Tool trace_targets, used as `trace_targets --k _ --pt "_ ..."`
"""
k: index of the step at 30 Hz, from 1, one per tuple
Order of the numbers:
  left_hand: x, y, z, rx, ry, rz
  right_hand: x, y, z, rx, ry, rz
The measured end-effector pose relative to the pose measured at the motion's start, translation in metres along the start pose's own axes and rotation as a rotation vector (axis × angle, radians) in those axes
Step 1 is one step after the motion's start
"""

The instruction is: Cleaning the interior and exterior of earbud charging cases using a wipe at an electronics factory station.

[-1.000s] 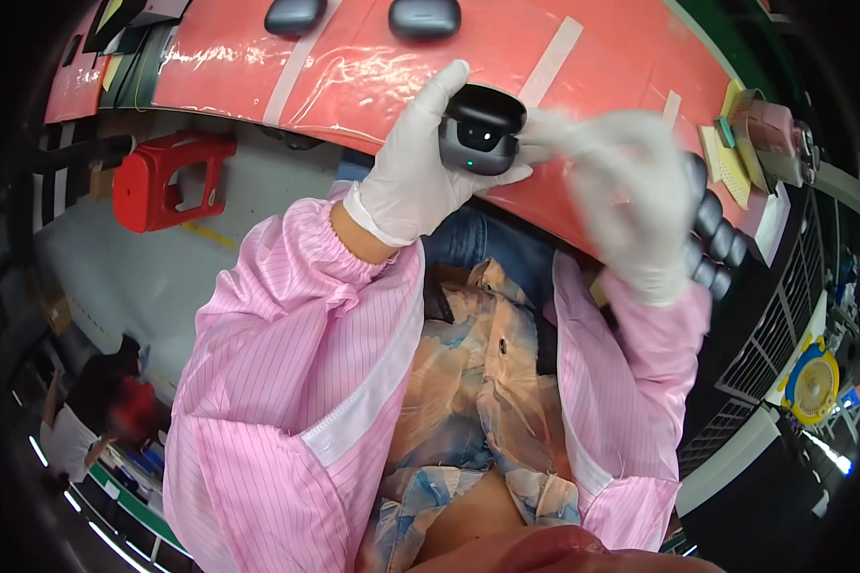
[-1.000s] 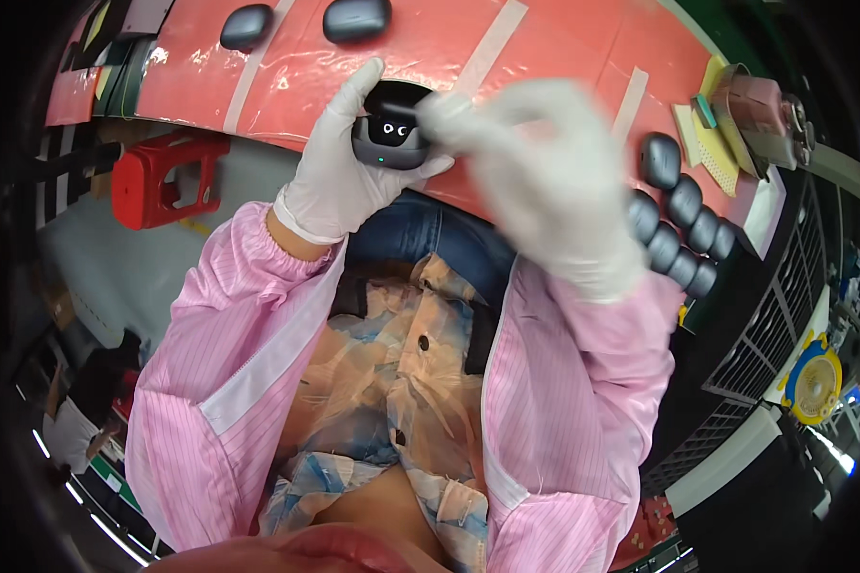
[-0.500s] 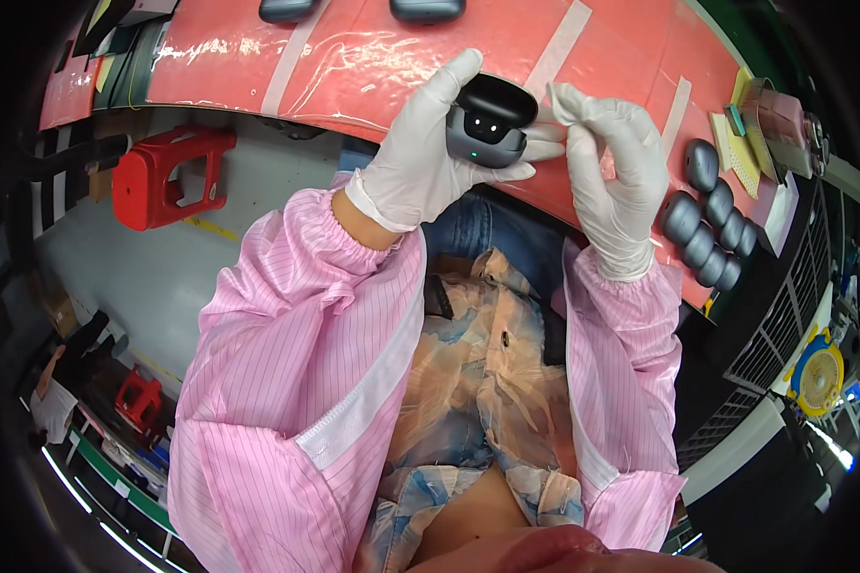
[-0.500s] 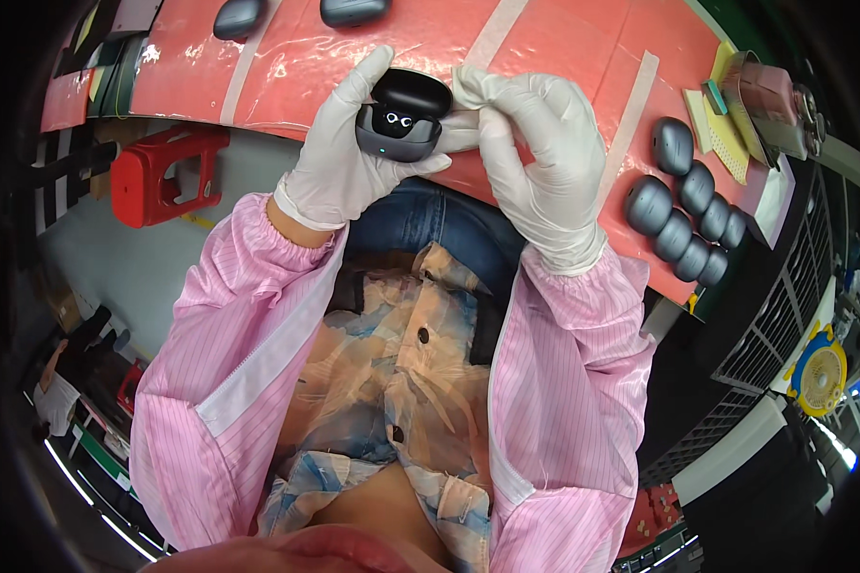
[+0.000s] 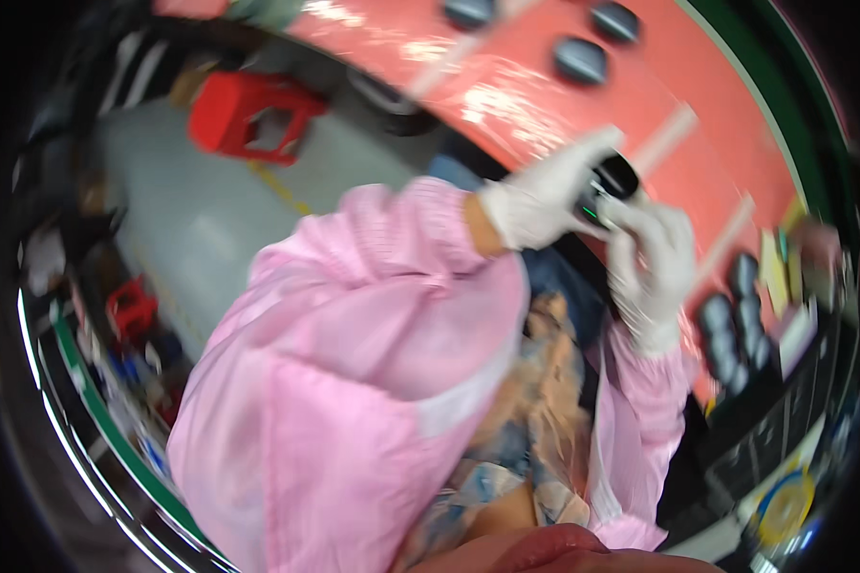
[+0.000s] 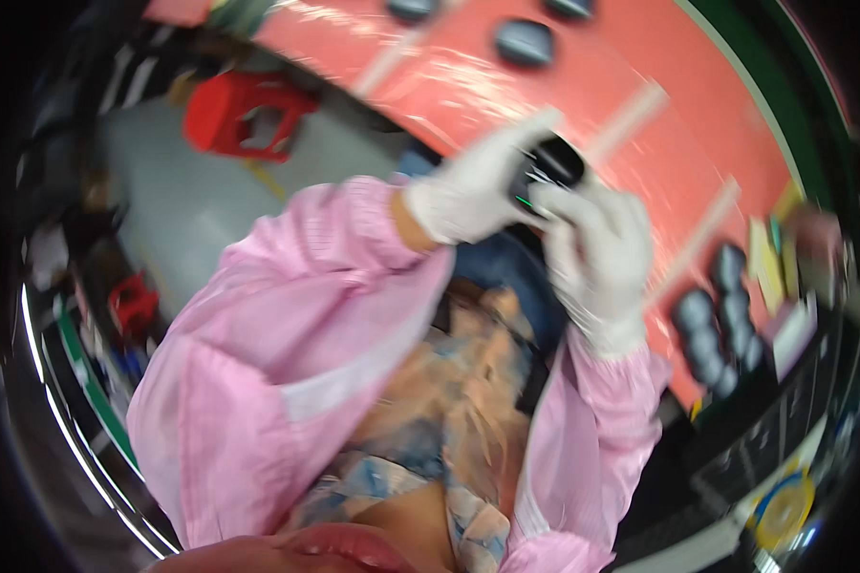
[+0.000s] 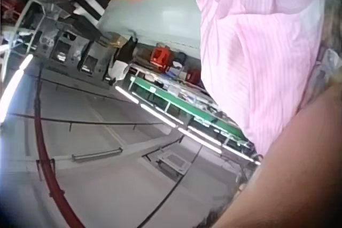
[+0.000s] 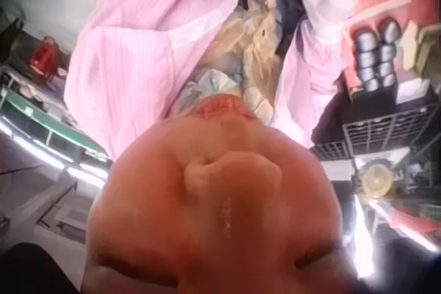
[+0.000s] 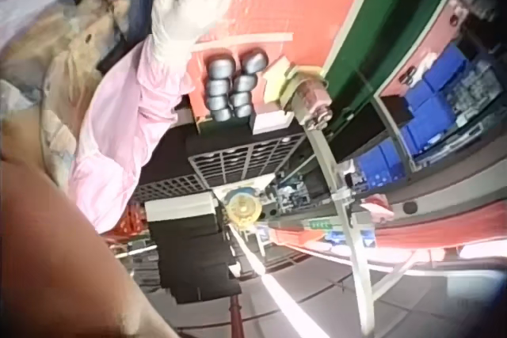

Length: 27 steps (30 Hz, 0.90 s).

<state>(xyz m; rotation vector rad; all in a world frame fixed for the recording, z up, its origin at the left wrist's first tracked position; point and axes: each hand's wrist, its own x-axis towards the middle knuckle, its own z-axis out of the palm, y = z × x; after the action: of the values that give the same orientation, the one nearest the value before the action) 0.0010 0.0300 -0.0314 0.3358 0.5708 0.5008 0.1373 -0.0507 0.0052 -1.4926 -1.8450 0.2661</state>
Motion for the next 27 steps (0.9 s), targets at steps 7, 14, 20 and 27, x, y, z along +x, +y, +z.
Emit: trace_targets --k 7,14,20,27 --pt "0.009 -0.014 0.01 -0.02 0.102 0.005 -0.02 0.004 0.006 0.126 0.034 0.167" --pt "0.011 -0.019 0.003 0.031 0.128 0.086 -0.017 -0.004 0.012 0.014 0.026 0.107" --pt "0.005 -0.013 0.008 0.042 0.122 0.056 -0.022 -0.001 0.014 0.117 0.068 0.237" --pt "0.008 -0.013 0.005 0.081 0.093 0.028 -0.017 -0.001 0.014 0.06 0.081 0.229"
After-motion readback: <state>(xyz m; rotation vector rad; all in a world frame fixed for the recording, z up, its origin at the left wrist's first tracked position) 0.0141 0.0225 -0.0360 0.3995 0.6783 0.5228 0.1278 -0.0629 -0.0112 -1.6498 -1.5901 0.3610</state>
